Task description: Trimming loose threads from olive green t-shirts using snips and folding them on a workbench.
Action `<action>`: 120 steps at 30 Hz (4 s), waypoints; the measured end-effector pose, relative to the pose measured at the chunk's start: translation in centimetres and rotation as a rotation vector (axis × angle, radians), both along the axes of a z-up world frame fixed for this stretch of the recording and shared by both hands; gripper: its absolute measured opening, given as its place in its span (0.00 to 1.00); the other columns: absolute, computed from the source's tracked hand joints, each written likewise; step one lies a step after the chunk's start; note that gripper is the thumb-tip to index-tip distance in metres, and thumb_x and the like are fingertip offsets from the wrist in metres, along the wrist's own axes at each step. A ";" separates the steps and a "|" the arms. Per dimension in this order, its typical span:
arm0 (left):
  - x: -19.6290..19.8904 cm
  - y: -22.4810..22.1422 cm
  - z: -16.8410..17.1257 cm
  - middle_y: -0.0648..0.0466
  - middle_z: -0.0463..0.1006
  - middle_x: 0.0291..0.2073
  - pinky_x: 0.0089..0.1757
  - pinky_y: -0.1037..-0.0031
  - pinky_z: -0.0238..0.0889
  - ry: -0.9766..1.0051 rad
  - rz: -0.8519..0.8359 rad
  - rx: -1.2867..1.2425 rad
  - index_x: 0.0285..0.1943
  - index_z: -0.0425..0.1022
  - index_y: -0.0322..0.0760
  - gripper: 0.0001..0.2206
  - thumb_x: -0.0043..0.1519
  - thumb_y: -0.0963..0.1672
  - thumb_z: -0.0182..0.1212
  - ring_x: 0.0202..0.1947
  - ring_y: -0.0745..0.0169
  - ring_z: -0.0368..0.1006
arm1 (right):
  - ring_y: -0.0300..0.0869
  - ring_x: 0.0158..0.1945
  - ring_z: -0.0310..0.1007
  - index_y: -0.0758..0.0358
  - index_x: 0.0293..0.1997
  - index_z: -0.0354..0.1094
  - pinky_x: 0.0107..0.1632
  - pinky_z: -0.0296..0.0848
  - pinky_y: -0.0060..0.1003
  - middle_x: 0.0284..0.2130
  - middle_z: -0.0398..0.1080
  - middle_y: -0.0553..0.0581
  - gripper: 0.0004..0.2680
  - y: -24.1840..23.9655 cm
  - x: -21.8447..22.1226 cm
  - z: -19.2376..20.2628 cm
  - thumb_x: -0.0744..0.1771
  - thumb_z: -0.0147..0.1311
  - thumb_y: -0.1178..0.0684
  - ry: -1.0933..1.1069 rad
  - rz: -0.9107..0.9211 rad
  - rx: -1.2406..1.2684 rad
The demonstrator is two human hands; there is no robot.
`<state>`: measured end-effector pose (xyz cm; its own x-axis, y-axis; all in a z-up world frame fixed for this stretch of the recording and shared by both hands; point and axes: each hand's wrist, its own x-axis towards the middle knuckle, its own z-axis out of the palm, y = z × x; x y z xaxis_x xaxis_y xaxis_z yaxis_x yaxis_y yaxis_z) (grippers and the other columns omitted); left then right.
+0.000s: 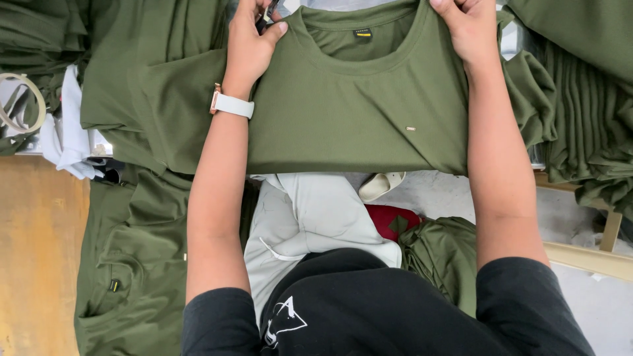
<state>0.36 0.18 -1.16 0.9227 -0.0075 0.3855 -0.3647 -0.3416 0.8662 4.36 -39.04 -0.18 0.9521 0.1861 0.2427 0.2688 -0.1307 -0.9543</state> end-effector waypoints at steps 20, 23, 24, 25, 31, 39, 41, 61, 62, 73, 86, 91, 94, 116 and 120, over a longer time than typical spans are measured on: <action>0.2 0.2 -0.8 0.59 0.81 0.42 0.46 0.69 0.64 0.085 0.059 0.119 0.48 0.68 0.43 0.11 0.60 0.40 0.65 0.45 0.61 0.76 | 0.49 0.41 0.68 0.63 0.49 0.62 0.38 0.66 0.49 0.43 0.66 0.57 0.20 5.5 -5.0 4.0 0.65 0.74 0.44 -0.410 -0.155 -0.848; 0.0 0.3 -0.7 0.58 0.76 0.42 0.41 0.69 0.59 0.016 0.056 0.203 0.47 0.64 0.46 0.12 0.63 0.39 0.64 0.42 0.57 0.71 | 0.40 0.34 0.60 0.65 0.50 0.62 0.40 0.65 0.36 0.38 0.63 0.56 0.15 3.8 -3.2 1.8 0.59 0.51 0.64 -0.255 -0.071 -0.595; 0.1 0.2 -0.6 0.58 0.76 0.42 0.41 0.69 0.59 0.012 0.058 0.202 0.47 0.64 0.46 0.12 0.63 0.39 0.64 0.42 0.57 0.71 | 0.40 0.34 0.60 0.65 0.50 0.62 0.40 0.65 0.36 0.38 0.63 0.56 0.15 2.9 -2.7 1.8 0.59 0.51 0.64 -0.259 -0.071 -0.595; 0.1 0.1 -0.6 0.59 0.76 0.41 0.39 0.67 0.59 0.037 0.086 0.259 0.45 0.63 0.46 0.11 0.62 0.40 0.63 0.41 0.56 0.72 | 0.37 0.39 0.65 0.63 0.51 0.62 0.42 0.67 0.28 0.39 0.66 0.56 0.15 1.9 -2.3 1.7 0.61 0.51 0.66 -0.094 -0.019 -0.456; 0.3 -0.5 -1.0 0.58 0.74 0.35 0.31 0.63 0.58 0.063 0.161 0.414 0.45 0.63 0.45 0.10 0.62 0.39 0.61 0.34 0.54 0.70 | 0.29 0.39 0.76 0.58 0.62 0.67 0.42 0.74 0.17 0.36 0.75 0.52 0.17 -0.4 -3.3 4.3 0.66 0.60 0.63 0.374 0.217 -0.155; 0.5 -0.4 -1.7 0.56 0.72 0.36 0.29 0.60 0.58 -0.007 0.181 0.450 0.45 0.61 0.45 0.13 0.60 0.38 0.62 0.36 0.51 0.69 | 0.32 0.41 0.78 0.64 0.71 0.60 0.46 0.76 0.20 0.41 0.76 0.55 0.21 -0.1 -4.0 4.9 0.68 0.54 0.64 0.401 0.495 -0.005; 0.5 -0.5 -1.7 0.54 0.74 0.36 0.29 0.59 0.59 0.005 0.184 0.472 0.46 0.61 0.45 0.12 0.61 0.38 0.62 0.36 0.49 0.70 | 0.26 0.35 0.74 0.61 0.70 0.61 0.41 0.71 0.15 0.36 0.75 0.49 0.20 0.0 -4.3 5.0 0.68 0.53 0.64 0.388 0.493 -0.019; -3.4 -8.1 5.0 0.55 0.72 0.40 0.46 0.69 0.60 -0.231 -0.330 0.076 0.45 0.76 0.39 0.05 0.63 0.42 0.64 0.43 0.58 0.69 | 0.32 0.35 0.72 0.60 0.69 0.60 0.39 0.68 0.22 0.38 0.76 0.57 0.25 3.0 -6.2 6.8 0.64 0.63 0.64 0.196 0.505 -0.241; -3.9 -9.2 5.5 0.52 0.70 0.41 0.50 0.67 0.62 -0.222 -0.445 0.104 0.48 0.78 0.34 0.07 0.63 0.41 0.64 0.45 0.55 0.70 | 0.34 0.38 0.75 0.61 0.70 0.59 0.43 0.74 0.23 0.40 0.76 0.58 0.28 3.0 -6.3 6.9 0.61 0.65 0.66 0.204 0.551 -0.224; -2.3 -9.0 3.9 0.54 0.66 0.50 0.36 0.65 0.62 -0.049 -0.318 0.426 0.54 0.72 0.42 0.16 0.63 0.50 0.68 0.42 0.55 0.69 | 0.34 0.43 0.72 0.60 0.70 0.58 0.52 0.74 0.27 0.46 0.75 0.58 0.26 2.9 -6.2 6.9 0.63 0.59 0.68 0.206 0.554 -0.281; -8.8 -14.6 5.9 0.58 0.67 0.39 0.24 0.66 0.55 -0.076 -0.144 0.341 0.48 0.73 0.39 0.10 0.62 0.44 0.67 0.29 0.59 0.69 | 0.46 0.61 0.72 0.66 0.71 0.55 0.49 0.78 0.35 0.60 0.67 0.65 0.27 2.6 -6.1 6.5 0.63 0.52 0.74 0.248 0.639 -0.076; -7.6 -16.3 3.4 0.58 0.65 0.39 0.21 0.65 0.54 -0.088 -0.137 0.363 0.41 0.72 0.39 0.06 0.63 0.43 0.65 0.34 0.59 0.72 | 0.46 0.58 0.72 0.64 0.71 0.55 0.46 0.77 0.35 0.62 0.62 0.62 0.27 2.3 -5.9 6.4 0.63 0.51 0.75 0.212 0.674 -0.103; -6.0 -16.2 1.9 0.56 0.68 0.42 0.34 0.66 0.58 -0.019 -0.229 0.201 0.45 0.71 0.38 0.07 0.63 0.45 0.61 0.40 0.58 0.74 | 0.45 0.58 0.72 0.64 0.71 0.55 0.47 0.77 0.33 0.64 0.61 0.61 0.27 2.2 -5.6 6.1 0.63 0.52 0.74 0.213 0.708 -0.060; -10.1 -13.5 3.1 0.57 0.64 0.36 0.26 0.67 0.62 -0.291 0.058 0.592 0.43 0.71 0.42 0.13 0.66 0.53 0.59 0.36 0.58 0.63 | 0.43 0.56 0.73 0.63 0.71 0.54 0.45 0.75 0.28 0.64 0.62 0.64 0.26 1.9 -5.5 6.1 0.64 0.50 0.74 0.215 0.752 -0.018; -9.8 -13.8 3.1 0.57 0.64 0.36 0.26 0.64 0.63 -0.275 0.057 0.619 0.42 0.71 0.41 0.14 0.65 0.53 0.61 0.36 0.56 0.64 | 0.44 0.56 0.73 0.64 0.71 0.54 0.45 0.76 0.28 0.64 0.62 0.64 0.26 1.9 -5.4 6.1 0.64 0.51 0.74 0.217 0.762 0.003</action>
<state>-9.46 -13.66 1.94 0.7971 -0.2563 0.5467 -0.5104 -0.7698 0.3833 -1.07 -37.11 5.89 0.5889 0.8054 0.0673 0.0906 0.0170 -0.9957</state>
